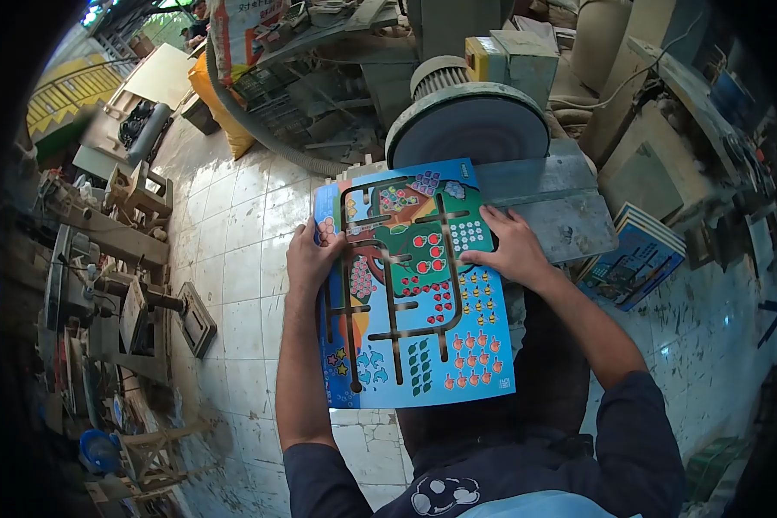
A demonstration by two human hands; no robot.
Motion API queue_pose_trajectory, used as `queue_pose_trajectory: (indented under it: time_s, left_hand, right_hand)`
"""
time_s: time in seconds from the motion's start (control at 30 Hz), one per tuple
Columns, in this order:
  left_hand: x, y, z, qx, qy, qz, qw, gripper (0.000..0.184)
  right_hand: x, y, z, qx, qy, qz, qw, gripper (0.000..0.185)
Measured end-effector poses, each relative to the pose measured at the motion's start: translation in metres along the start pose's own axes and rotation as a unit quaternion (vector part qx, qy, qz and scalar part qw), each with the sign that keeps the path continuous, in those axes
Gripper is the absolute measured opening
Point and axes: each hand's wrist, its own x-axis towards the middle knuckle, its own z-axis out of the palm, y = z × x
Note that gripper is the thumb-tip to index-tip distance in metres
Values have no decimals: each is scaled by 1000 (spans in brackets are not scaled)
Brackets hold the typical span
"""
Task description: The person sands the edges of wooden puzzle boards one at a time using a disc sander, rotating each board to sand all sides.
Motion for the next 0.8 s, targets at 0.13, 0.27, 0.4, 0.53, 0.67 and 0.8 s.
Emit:
queue_pose_trajectory:
  time_s: [0.13, 0.27, 0.4, 0.53, 0.67, 0.8]
  left_hand:
    - [-2, -2, 3, -13, 23, 8, 1000, 56]
    - [0, -1, 1, 4, 3, 5, 1000, 55]
    - [-1, -1, 1, 4, -1, -4, 1000, 53]
    - [-2, 0, 1, -2, 3, -11, 1000, 53]
    - [-1, -1, 3, 15, 2, -7, 1000, 53]
    - [-2, 0, 2, 13, 24, 1, 1000, 53]
  right_hand:
    - [1, 1, 1, 6, 0, -5, 1000, 95]
    - [0, 0, 0, 8, -3, -7, 1000, 96]
    - [0, 0, 1, 7, -5, -6, 1000, 96]
    - [0, 1, 2, 20, -13, 2, 1000, 96]
    - [1, 2, 4, 15, -14, 1, 1000, 99]
    - [1, 2, 5, 18, -13, 1, 1000, 99]
